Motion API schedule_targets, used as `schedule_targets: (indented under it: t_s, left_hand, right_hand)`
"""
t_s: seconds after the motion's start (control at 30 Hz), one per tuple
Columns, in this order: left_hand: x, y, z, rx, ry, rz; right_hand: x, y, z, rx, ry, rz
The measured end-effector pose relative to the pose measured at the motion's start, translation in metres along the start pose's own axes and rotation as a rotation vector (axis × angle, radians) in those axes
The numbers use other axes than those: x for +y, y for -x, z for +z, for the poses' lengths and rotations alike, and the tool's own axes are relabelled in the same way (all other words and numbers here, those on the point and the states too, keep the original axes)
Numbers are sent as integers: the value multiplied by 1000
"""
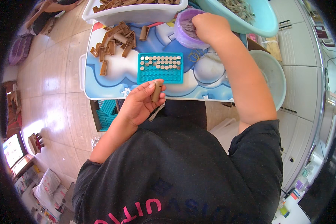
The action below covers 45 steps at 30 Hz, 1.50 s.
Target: The person assembles small brown and white plastic components by hand at a table.
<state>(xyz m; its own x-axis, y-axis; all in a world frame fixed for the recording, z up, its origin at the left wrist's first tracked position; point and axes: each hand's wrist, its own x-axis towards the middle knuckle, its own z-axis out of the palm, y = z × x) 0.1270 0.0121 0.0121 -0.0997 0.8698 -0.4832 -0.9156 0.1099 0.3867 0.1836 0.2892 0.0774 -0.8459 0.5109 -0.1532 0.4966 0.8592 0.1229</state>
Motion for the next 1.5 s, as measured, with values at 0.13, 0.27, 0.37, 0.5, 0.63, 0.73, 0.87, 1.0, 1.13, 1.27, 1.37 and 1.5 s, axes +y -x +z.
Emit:
schedule_targets:
  t_s: [0.13, 0.27, 0.37, 0.5, 0.63, 0.73, 0.87, 1.0, 1.13, 1.27, 1.37, 1.5]
  left_hand:
    - [2, 2, 0, 21, -7, 3]
    - [1, 1, 0, 21, -5, -1]
    - [1, 0, 3, 15, -7, -8]
    - [2, 0, 5, 21, -16, -10]
    - [1, 0, 5, 5, 1, -6]
    - [1, 0, 6, 6, 4, -7]
    - [1, -1, 6, 13, -5, -3]
    - [2, 1, 8, 3, -12, 3]
    - [4, 0, 9, -58, 78, 6]
    - [2, 1, 1, -137, 191, 56]
    - [2, 1, 2, -126, 189, 68]
    - [1, 0, 6, -128, 189, 84]
  right_hand:
    - [6, 7, -4, 84, -189, 39]
    - [14, 16, -7, 119, -501, 35]
    - [21, 20, 1, 320, -596, -36]
    - [25, 21, 4, 219, -977, 56]
    - [22, 23, 5, 225, -1154, 105]
    - [21, 24, 7, 247, -1171, 127]
    - [20, 22, 13, 310, -1171, 99]
    - [24, 22, 21, 348, -1198, 77]
    - [18, 22, 30, 571, -1151, -16]
    - [-31, 61, 19, 609, -1340, 104]
    - [-70, 105, 28, 557, -1407, -130]
    - [-103, 126, 46, 727, -1266, -256]
